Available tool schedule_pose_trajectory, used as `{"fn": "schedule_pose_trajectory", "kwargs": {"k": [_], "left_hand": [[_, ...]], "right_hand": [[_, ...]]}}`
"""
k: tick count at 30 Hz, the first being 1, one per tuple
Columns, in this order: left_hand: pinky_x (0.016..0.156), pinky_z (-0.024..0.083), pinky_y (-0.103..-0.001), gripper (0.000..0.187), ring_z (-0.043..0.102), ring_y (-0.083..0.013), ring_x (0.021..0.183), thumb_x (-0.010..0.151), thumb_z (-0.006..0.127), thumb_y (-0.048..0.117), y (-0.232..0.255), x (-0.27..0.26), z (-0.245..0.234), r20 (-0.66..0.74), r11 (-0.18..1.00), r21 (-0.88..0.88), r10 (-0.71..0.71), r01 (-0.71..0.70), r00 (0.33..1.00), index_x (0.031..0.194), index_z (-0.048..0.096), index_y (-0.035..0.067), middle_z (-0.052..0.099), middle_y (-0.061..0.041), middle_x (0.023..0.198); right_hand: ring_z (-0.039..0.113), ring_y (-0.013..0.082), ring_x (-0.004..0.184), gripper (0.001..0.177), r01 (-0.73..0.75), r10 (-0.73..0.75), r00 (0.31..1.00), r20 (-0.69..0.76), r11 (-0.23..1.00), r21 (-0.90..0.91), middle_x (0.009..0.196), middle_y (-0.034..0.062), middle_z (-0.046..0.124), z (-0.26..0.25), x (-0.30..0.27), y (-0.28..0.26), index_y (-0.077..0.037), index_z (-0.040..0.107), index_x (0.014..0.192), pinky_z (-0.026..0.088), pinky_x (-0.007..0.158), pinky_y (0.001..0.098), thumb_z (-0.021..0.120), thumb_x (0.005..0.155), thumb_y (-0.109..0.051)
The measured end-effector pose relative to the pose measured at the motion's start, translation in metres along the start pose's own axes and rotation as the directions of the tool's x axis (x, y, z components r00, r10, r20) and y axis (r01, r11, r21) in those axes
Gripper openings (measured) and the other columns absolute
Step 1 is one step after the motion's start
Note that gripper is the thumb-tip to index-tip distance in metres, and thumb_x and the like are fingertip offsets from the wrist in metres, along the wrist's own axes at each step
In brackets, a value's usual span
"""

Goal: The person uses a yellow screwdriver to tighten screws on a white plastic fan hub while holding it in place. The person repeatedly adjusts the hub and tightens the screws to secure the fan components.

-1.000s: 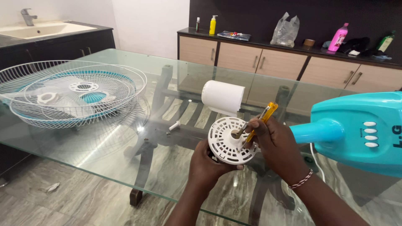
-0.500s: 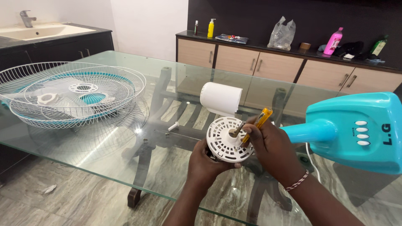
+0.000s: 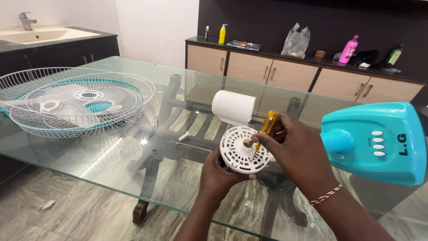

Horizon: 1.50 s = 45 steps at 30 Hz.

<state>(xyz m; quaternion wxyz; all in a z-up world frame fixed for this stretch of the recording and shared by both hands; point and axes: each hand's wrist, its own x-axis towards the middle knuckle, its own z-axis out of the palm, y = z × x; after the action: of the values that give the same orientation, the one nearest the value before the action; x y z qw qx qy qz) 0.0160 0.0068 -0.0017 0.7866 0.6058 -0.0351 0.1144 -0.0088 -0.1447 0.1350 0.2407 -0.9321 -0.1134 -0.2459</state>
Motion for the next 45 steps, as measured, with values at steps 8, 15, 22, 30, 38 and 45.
{"fn": "schedule_pose_trajectory", "kwargs": {"k": [8,15,22,30,38,45], "left_hand": [[0.085,0.066,-0.031,0.082,0.077,-0.0171,0.103,0.050,0.097,0.002,-0.007,0.004,-0.001,0.040,0.997,-0.051,0.064,-0.062,0.997,0.124,0.063,0.001,0.077,-0.008,0.113],[0.086,0.065,-0.032,0.074,0.077,-0.0173,0.101,0.053,0.096,0.007,-0.001,0.002,-0.004,0.038,0.996,-0.060,0.067,-0.065,0.997,0.121,0.066,0.001,0.079,-0.009,0.112],[0.086,0.064,-0.032,0.074,0.076,-0.0174,0.101,0.053,0.096,0.007,-0.001,0.003,-0.005,0.008,0.998,-0.041,0.051,-0.051,0.999,0.120,0.065,0.003,0.079,-0.008,0.110],[0.088,0.061,-0.033,0.078,0.076,-0.0173,0.104,0.052,0.096,0.007,0.001,0.003,-0.005,-0.004,1.000,-0.023,0.008,-0.008,1.000,0.123,0.063,0.004,0.077,-0.007,0.112],[0.089,0.065,-0.034,0.076,0.076,-0.0188,0.103,0.052,0.095,0.005,0.001,0.003,-0.004,0.024,0.993,-0.092,0.076,-0.073,0.997,0.121,0.064,0.001,0.078,-0.009,0.112],[0.082,0.067,-0.032,0.070,0.077,-0.0183,0.098,0.055,0.093,0.003,0.003,0.001,-0.005,0.067,0.981,-0.179,0.091,-0.078,0.994,0.119,0.065,0.000,0.078,-0.009,0.109]], "right_hand": [[0.079,0.0156,0.072,0.039,0.089,-0.080,0.996,-0.050,0.974,0.207,0.082,0.0084,0.080,0.002,-0.010,-0.009,-0.005,0.068,0.106,0.061,0.063,0.0312,0.083,0.078,-0.028],[0.078,0.0146,0.073,0.033,0.038,0.023,0.991,-0.129,0.891,0.452,0.081,0.0116,0.077,0.006,-0.014,0.001,0.000,0.064,0.099,0.062,0.061,0.0282,0.082,0.082,-0.023],[0.078,0.0132,0.073,0.036,0.069,-0.025,0.992,-0.121,0.924,0.377,0.081,0.0089,0.077,0.008,-0.005,0.000,0.000,0.065,0.098,0.061,0.060,0.0282,0.081,0.082,-0.028],[0.077,0.0179,0.070,0.042,0.141,-0.118,0.986,-0.118,0.966,0.216,0.083,0.0132,0.076,0.008,0.006,-0.005,0.001,0.068,0.105,0.061,0.059,0.0319,0.082,0.081,-0.031],[0.077,0.0197,0.070,0.045,0.186,-0.158,0.974,-0.165,0.967,0.174,0.084,0.0162,0.075,0.010,0.010,-0.006,0.003,0.067,0.105,0.060,0.059,0.0333,0.082,0.082,-0.034],[0.076,0.0202,0.068,0.043,0.203,-0.176,0.971,-0.160,0.964,0.174,0.081,0.0165,0.075,0.010,0.011,-0.010,0.002,0.066,0.104,0.059,0.059,0.0336,0.080,0.084,-0.033]]}}
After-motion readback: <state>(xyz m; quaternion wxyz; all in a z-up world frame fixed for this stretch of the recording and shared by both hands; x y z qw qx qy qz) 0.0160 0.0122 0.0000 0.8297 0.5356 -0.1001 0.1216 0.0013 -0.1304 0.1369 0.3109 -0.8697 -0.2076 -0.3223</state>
